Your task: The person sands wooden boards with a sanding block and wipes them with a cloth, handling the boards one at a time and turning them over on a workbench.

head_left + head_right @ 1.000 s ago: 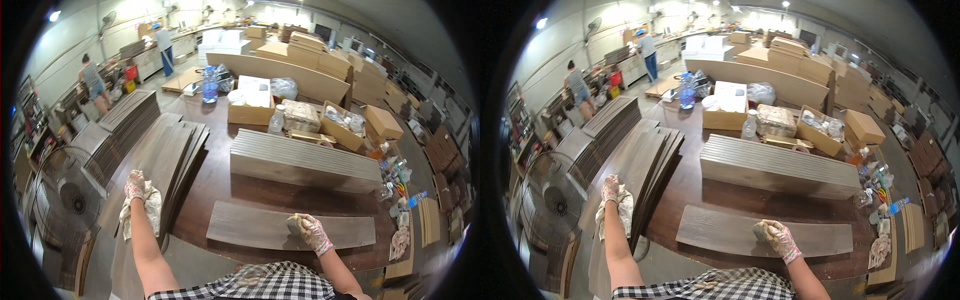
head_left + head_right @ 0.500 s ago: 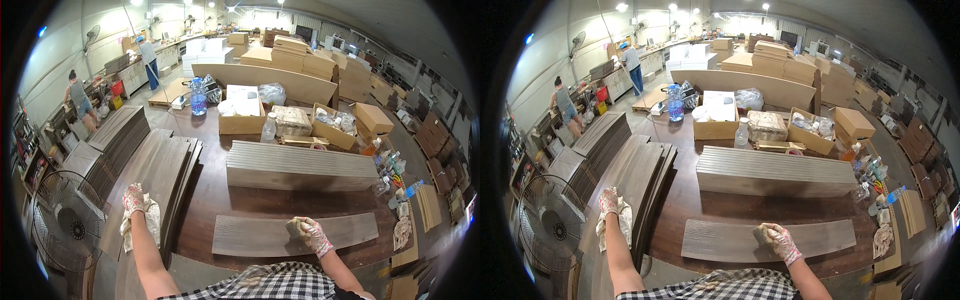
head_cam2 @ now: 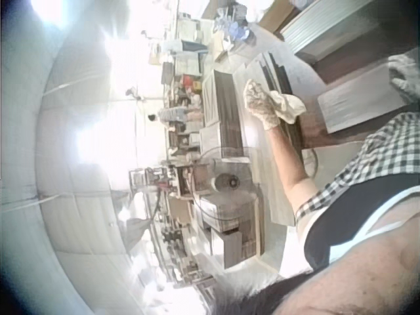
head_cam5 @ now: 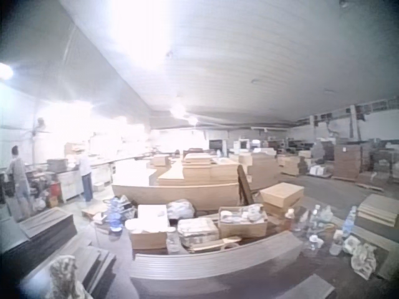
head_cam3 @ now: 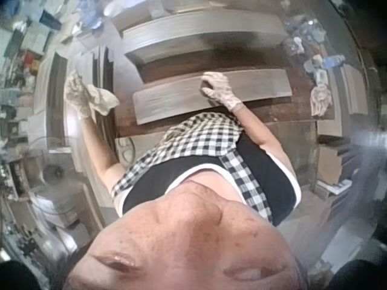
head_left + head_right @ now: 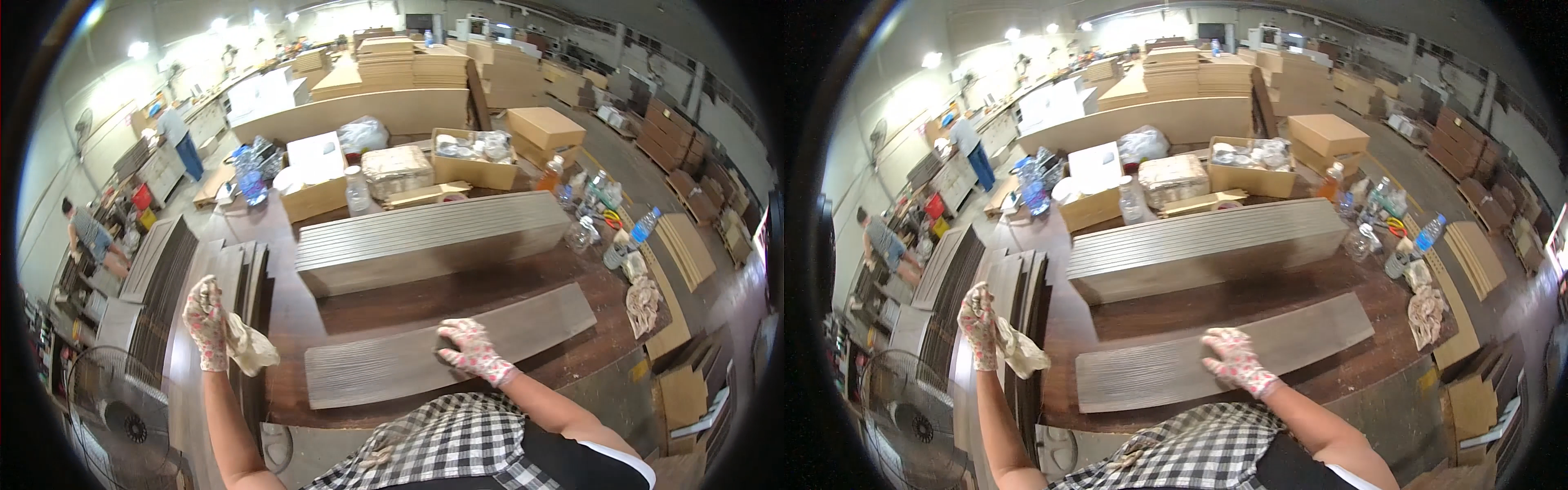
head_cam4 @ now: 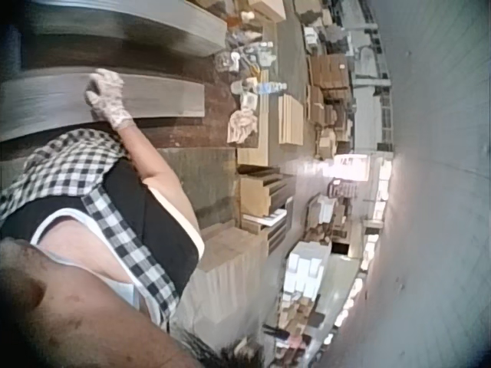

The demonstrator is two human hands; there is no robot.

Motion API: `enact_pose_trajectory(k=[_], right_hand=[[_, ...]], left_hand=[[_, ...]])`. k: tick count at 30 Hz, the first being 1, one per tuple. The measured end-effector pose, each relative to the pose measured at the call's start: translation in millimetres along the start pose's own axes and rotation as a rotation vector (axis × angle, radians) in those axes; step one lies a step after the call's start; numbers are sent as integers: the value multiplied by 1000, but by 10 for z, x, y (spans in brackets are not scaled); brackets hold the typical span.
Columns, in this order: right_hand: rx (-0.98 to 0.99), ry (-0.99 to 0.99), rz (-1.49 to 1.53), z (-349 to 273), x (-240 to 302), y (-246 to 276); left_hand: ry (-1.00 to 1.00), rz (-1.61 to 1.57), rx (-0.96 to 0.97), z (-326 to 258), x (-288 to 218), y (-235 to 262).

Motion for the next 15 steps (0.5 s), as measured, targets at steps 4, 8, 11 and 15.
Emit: enact_pose_trajectory(k=[4,8,11,15], right_hand=[[427,233,589,231,1102,-257],[1045,548,1219,-41,2622,77],[1349,355,1473,-203,2879,280],[1372,419,1568,-249,2782,594]], left_hand=[[-348,278,83,-123,-755,-522],[-460,367,263,-194,-1300,-985],[-647,484,367,-444,-1805,-1289],[-628,365,483,-770,-1902,-1625]])
Point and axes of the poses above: each hand's wrist, its own z-axis towards the middle knuckle, its own y-axis out of the back of the hand, x = y × z, the point moved 8 cm from there along z, towards the middle knuckle, and after that the axes turned 14 degrees about z, right-handed, at the moved point
